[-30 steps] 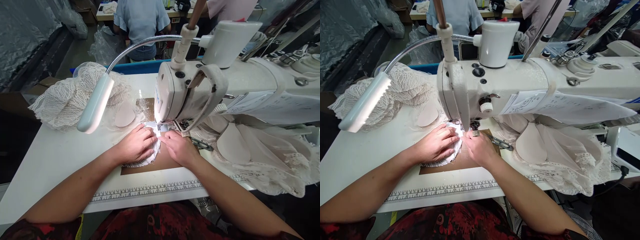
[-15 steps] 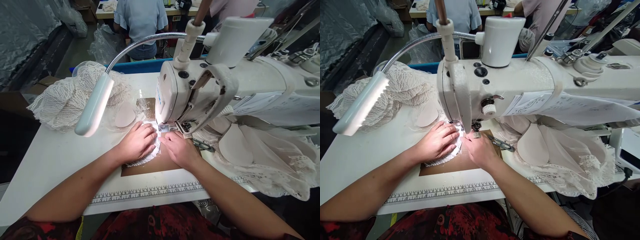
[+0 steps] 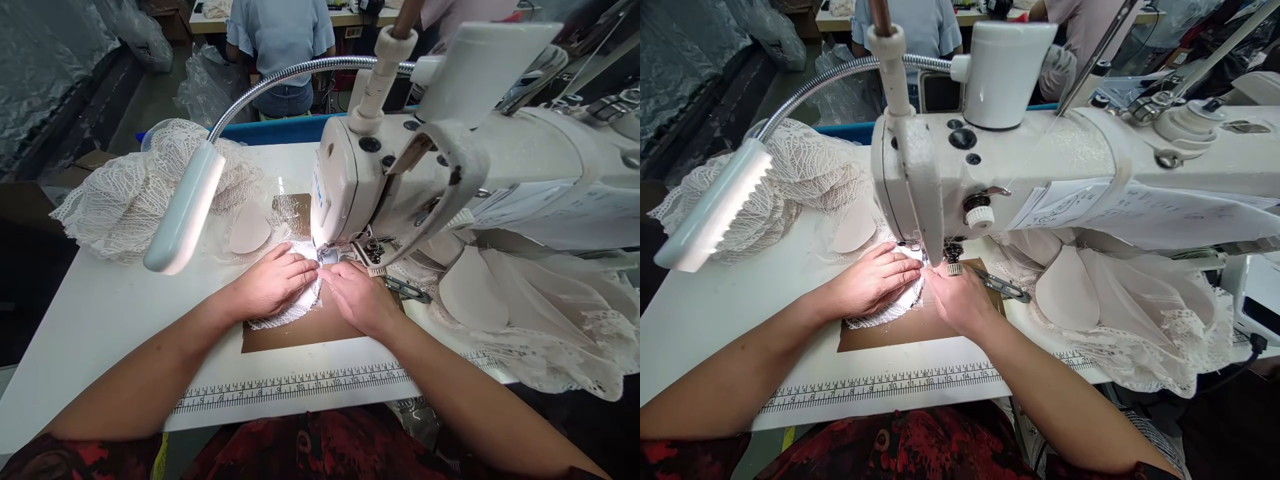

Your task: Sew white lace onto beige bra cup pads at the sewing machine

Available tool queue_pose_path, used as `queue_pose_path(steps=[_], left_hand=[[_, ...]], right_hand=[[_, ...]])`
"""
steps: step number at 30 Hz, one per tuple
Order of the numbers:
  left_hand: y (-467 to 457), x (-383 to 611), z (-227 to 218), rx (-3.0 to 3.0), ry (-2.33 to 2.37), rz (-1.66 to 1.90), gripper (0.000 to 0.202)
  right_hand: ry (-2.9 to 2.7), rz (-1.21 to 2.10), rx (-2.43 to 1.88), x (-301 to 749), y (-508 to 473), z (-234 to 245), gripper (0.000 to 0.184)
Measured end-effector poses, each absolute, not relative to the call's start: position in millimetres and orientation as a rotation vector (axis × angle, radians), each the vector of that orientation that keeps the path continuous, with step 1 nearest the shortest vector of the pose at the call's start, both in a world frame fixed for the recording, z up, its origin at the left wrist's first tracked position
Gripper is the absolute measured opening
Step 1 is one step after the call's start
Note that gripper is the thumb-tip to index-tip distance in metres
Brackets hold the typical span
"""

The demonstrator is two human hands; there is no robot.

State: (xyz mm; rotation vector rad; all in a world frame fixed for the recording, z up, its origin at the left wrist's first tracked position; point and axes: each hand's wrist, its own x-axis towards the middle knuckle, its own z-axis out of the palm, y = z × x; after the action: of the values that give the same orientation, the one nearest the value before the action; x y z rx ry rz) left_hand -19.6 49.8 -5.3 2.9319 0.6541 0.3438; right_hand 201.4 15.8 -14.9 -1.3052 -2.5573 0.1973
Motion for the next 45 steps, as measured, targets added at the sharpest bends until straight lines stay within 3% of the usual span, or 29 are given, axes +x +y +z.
queue_pose_path(steps=[33, 45], left_hand=[[40.1, -7.6, -6.1, 2.908, 0.855, 0.445, 0.035], [45.0, -13.7, -9.9, 2.956, 0.851, 0.382, 0.034]], right_hand=[[-2.523, -0.088, -1.401, 193.9, 14.2, -15.6, 0.037], [-2.481, 0.051, -1.269, 201.1, 12.6, -14.2, 0.029]])
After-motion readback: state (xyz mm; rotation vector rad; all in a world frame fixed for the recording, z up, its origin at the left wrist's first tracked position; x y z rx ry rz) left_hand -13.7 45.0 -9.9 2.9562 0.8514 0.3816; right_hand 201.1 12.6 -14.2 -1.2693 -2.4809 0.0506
